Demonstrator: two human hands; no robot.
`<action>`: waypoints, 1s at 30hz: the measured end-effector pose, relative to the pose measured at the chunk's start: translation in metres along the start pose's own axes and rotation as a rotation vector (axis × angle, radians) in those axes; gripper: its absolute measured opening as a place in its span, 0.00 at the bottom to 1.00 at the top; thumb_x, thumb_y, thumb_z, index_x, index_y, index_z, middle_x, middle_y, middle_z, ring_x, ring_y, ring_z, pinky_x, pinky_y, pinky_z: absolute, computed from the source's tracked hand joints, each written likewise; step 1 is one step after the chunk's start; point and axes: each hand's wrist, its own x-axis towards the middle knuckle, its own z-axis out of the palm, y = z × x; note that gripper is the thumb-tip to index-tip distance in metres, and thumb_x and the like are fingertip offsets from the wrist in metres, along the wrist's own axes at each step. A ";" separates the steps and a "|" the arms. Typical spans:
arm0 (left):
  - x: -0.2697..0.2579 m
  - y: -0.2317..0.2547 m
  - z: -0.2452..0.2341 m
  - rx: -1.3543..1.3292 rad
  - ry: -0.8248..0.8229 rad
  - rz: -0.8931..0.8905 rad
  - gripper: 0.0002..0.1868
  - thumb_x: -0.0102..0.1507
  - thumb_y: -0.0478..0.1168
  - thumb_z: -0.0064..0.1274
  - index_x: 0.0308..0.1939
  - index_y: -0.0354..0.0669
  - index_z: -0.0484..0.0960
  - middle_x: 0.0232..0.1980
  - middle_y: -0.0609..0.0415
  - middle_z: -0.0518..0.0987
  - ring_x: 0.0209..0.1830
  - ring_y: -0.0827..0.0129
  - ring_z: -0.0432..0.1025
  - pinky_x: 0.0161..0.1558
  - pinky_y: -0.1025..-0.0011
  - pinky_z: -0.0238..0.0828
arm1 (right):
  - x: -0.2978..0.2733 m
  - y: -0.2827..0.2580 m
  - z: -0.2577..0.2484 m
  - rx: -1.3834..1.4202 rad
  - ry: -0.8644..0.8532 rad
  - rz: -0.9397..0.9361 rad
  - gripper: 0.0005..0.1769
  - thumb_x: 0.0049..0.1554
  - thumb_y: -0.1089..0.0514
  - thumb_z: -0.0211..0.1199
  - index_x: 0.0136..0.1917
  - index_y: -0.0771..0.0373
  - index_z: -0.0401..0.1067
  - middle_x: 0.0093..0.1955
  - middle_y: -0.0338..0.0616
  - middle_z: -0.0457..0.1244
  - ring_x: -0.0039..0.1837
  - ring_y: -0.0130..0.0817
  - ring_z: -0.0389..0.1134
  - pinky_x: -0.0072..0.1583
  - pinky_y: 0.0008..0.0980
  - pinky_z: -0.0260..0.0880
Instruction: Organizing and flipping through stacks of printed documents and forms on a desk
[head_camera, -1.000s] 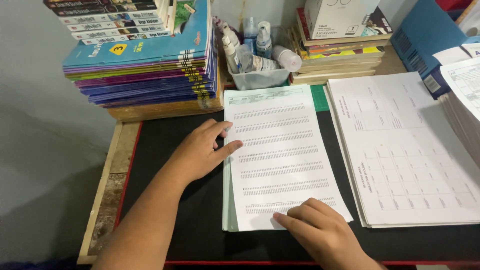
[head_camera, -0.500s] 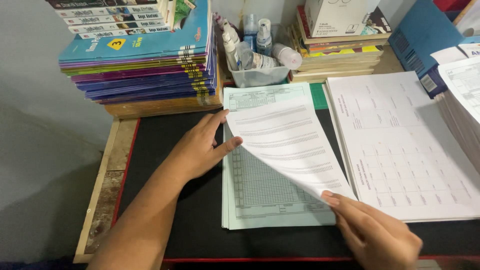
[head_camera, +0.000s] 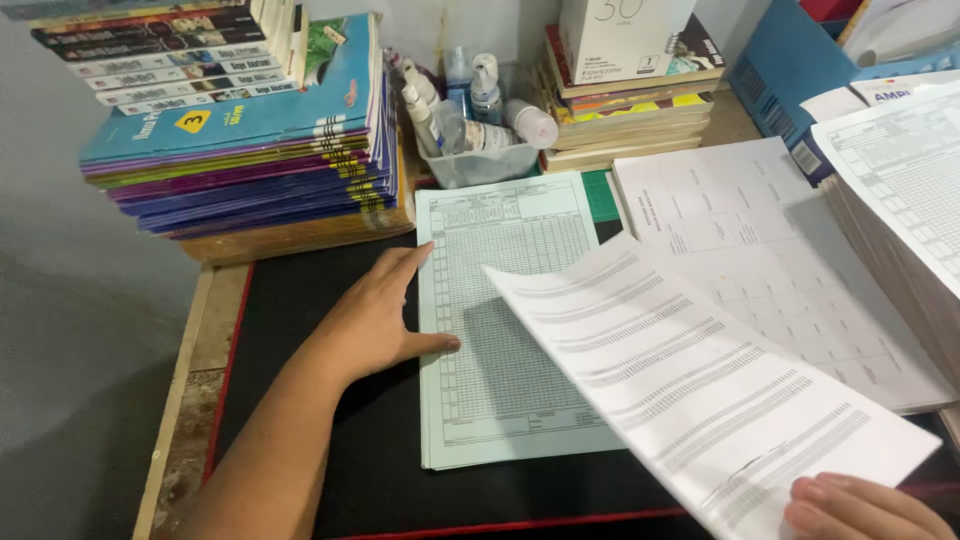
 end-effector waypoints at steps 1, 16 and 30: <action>-0.001 0.009 -0.006 -0.008 -0.063 -0.096 0.64 0.47 0.59 0.74 0.79 0.50 0.54 0.77 0.53 0.60 0.74 0.57 0.61 0.69 0.59 0.59 | -0.012 0.007 0.004 -0.026 0.082 0.021 0.17 0.54 0.46 0.66 0.56 0.50 0.75 0.57 0.27 0.70 0.60 0.29 0.73 0.64 0.32 0.75; 0.000 0.033 -0.017 -0.033 -0.184 -0.338 0.63 0.50 0.55 0.73 0.82 0.60 0.48 0.80 0.64 0.55 0.73 0.65 0.63 0.71 0.64 0.59 | 0.107 -0.005 -0.036 -0.068 0.096 0.206 0.19 0.62 0.56 0.48 0.54 0.65 0.77 0.60 0.50 0.69 0.64 0.49 0.72 0.64 0.45 0.73; 0.001 0.008 0.000 -0.092 -0.047 -0.152 0.63 0.45 0.51 0.76 0.79 0.49 0.55 0.77 0.55 0.61 0.70 0.65 0.66 0.64 0.66 0.72 | 0.069 0.044 0.008 0.000 -0.068 0.402 0.20 0.58 0.63 0.59 0.63 0.53 0.73 0.72 0.39 0.64 0.75 0.40 0.65 0.78 0.47 0.59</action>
